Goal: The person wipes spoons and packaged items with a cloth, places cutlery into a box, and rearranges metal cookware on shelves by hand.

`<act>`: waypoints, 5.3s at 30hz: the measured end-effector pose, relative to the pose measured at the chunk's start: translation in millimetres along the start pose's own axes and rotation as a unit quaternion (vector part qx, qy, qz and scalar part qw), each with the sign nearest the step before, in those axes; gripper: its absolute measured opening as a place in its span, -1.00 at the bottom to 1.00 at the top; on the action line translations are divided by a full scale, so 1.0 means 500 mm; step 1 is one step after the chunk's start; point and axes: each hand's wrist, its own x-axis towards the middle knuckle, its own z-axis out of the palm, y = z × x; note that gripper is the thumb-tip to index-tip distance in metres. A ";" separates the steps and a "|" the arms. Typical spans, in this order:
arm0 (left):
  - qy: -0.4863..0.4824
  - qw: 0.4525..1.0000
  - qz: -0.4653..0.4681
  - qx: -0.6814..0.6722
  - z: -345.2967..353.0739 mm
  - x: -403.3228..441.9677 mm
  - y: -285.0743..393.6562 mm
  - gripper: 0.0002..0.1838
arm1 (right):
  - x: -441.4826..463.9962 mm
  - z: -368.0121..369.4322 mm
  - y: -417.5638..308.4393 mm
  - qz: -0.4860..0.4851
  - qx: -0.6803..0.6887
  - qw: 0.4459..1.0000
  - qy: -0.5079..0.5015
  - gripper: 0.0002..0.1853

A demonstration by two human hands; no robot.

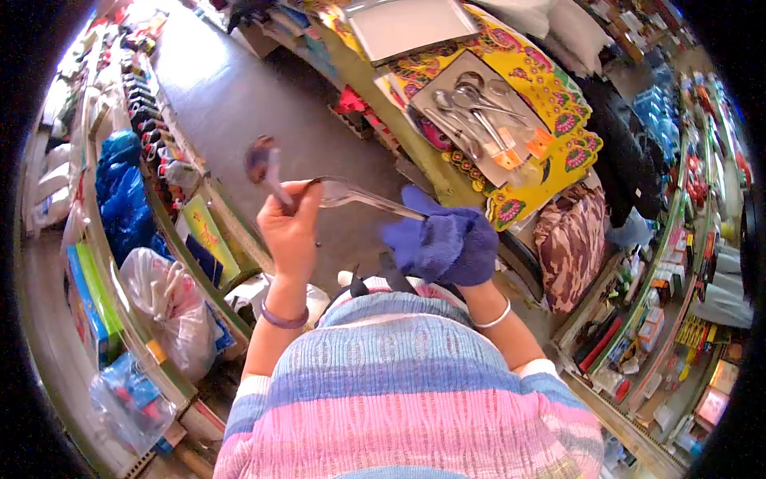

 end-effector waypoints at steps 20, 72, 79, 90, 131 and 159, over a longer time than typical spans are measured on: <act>-0.198 0.932 -0.022 0.302 0.452 0.253 -0.275 -0.62 | -0.241 -0.118 0.177 0.267 0.620 0.643 0.362 -0.64; -0.272 0.911 0.108 0.292 -0.029 -0.052 0.156 -0.79 | 0.232 -0.011 -0.121 -0.061 0.670 0.736 -0.078 -0.69; -0.337 0.759 0.187 0.525 -0.063 -0.034 0.175 -0.74 | 0.246 -0.070 -0.178 -0.349 0.017 0.936 -0.047 -0.79; -0.309 0.808 0.177 0.470 -0.086 -0.039 0.175 -0.82 | 0.246 -0.075 -0.159 -0.252 0.189 0.945 -0.084 -0.77; -0.220 0.921 0.069 0.315 -0.064 -0.096 0.117 -0.82 | 0.161 0.149 -0.100 0.085 0.842 0.525 -0.092 -0.65; -0.086 0.993 -0.011 0.079 -0.013 -0.027 0.083 -0.88 | 0.150 0.023 -0.196 -0.248 0.043 0.967 -0.027 -0.82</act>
